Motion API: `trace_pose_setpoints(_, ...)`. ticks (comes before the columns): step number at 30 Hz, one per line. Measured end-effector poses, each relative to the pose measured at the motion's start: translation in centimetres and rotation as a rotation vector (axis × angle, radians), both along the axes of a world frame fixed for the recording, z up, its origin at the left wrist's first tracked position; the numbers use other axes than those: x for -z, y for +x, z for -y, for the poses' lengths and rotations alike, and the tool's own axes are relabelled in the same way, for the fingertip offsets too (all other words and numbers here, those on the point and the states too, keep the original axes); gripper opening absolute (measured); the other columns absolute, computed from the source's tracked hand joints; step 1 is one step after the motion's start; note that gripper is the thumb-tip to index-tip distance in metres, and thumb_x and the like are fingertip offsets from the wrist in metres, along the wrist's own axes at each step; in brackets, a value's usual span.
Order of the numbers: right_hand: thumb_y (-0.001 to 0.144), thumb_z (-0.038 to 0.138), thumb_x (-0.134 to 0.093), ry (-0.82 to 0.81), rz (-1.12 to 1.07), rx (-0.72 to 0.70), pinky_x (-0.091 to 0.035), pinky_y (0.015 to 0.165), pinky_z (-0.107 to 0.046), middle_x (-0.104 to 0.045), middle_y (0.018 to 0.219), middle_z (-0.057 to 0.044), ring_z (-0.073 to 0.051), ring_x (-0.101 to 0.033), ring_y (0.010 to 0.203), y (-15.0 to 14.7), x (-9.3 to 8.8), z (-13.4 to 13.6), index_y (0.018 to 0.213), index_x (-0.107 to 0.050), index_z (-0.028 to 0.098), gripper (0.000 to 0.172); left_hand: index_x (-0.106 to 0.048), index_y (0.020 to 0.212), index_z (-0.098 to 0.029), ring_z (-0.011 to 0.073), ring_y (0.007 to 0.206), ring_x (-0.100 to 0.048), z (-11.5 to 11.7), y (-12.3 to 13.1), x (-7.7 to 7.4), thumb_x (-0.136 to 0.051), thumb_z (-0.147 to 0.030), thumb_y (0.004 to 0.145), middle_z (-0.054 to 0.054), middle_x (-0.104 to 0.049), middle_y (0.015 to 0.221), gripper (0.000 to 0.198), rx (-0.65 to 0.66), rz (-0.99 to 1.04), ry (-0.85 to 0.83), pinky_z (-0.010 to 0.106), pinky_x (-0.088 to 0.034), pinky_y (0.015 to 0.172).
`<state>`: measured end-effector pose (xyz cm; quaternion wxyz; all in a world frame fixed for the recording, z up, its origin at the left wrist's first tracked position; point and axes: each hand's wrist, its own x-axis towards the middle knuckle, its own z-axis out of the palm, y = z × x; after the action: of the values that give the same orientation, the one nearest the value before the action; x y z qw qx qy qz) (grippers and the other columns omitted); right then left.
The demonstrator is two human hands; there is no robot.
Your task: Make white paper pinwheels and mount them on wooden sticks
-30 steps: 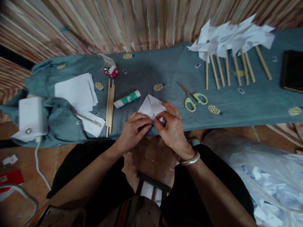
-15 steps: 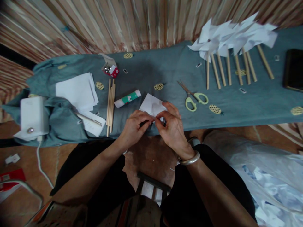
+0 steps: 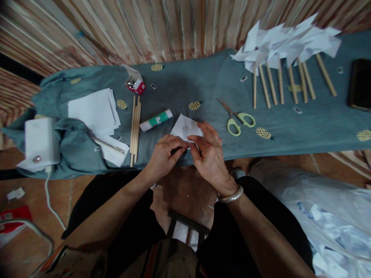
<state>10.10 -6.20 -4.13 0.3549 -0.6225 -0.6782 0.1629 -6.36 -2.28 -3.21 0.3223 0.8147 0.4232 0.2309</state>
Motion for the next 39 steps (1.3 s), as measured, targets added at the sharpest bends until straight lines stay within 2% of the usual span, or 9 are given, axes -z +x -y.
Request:
trace_pose_setpoints(6,0.092,0.02,-0.045,-0.013,0.109,-0.059,-0.033,0.114,-0.056,-0.048,0.148,-0.008,-0.03,-0.032,0.145,-0.2,0.3,0.6,0.109,-0.068,0.026,0.029,-0.068,0.087,-0.018,0.0202,0.095,-0.06,0.0,-0.1,0.1,-0.055,-0.017,0.091,0.005,-0.07,0.093,0.014,0.004,-0.001,0.013,0.038,-0.047,0.09)
trace_pose_setpoints(12,0.091,0.014,-0.041,-0.037,0.096,-0.037,-0.032,0.114,-0.06,-0.043,0.151,-0.005,-0.031,-0.03,0.146,-1.0,0.4,1.1,0.114,-0.066,0.028,0.037,-0.068,0.1,-0.019,0.0209,0.098,-0.06,0.5,-0.4,0.4,-0.056,-0.016,0.089,0.005,-0.068,0.098,0.016,0.01,-0.012,0.088,0.038,-0.049,0.09)
trace_pose_setpoints(17,0.093,0.012,-0.039,-0.022,0.121,-0.043,-0.032,0.114,-0.058,-0.046,0.148,-0.008,-0.029,-0.027,0.147,-1.0,0.3,1.2,0.116,-0.065,0.027,0.038,-0.068,0.102,-0.019,0.0204,0.098,-0.059,0.6,-0.6,0.5,-0.056,-0.017,0.09,0.006,-0.066,0.1,0.017,0.029,-0.052,0.152,0.037,-0.049,0.089)
trace_pose_setpoints(22,0.094,0.016,-0.041,-0.002,0.103,-0.066,-0.031,0.114,-0.059,-0.04,0.152,-0.012,-0.031,-0.023,0.148,0.0,0.2,1.0,0.124,-0.062,0.021,0.037,-0.069,0.103,-0.018,0.0203,0.096,-0.06,0.6,-0.5,0.5,-0.055,-0.015,0.091,0.007,-0.067,0.097,0.019,0.033,-0.045,0.168,0.036,-0.05,0.088)
trace_pose_setpoints(27,0.095,0.026,-0.043,-0.012,0.038,-0.002,-0.035,0.113,-0.055,-0.048,0.147,-0.013,-0.03,-0.04,0.14,1.3,-0.5,-0.3,0.137,-0.052,0.02,0.043,-0.071,0.1,-0.02,0.0189,0.095,-0.062,-0.2,-1.0,0.2,-0.056,-0.012,0.089,0.005,-0.068,0.096,0.02,0.073,-0.025,0.143,0.036,-0.049,0.088)
trace_pose_setpoints(33,0.094,0.03,-0.047,-0.044,-0.042,-0.006,-0.047,0.104,-0.048,-0.067,0.124,-0.011,-0.027,-0.062,0.118,1.1,-1.6,0.2,0.116,-0.067,0.02,0.031,-0.072,0.089,-0.019,0.0206,0.096,-0.061,-2.2,-3.2,-0.7,-0.055,-0.006,0.085,0.006,-0.068,0.097,0.022,0.019,-0.035,0.243,0.04,-0.047,0.089)
trace_pose_setpoints(36,0.092,0.028,-0.051,-0.052,-0.052,-0.001,-0.049,0.102,-0.047,-0.068,0.123,-0.01,-0.027,-0.063,0.116,0.8,-1.6,0.8,0.111,-0.069,0.022,0.028,-0.071,0.092,-0.019,0.0208,0.098,-0.059,-1.8,-3.4,-1.1,-0.054,-0.009,0.087,0.006,-0.067,0.098,0.021,0.001,-0.016,0.28,0.04,-0.047,0.088)
trace_pose_setpoints(39,0.09,0.027,-0.054,-0.047,-0.067,0.015,-0.052,0.095,-0.045,-0.072,0.115,-0.01,-0.026,-0.067,0.107,0.6,-1.7,0.8,0.107,-0.071,0.021,0.025,-0.07,0.099,-0.019,0.0221,0.098,-0.058,-0.5,-2.8,-1.2,-0.06,-0.024,0.089,0.007,-0.067,0.1,0.015,0.021,-0.034,0.319,0.039,-0.045,0.086)
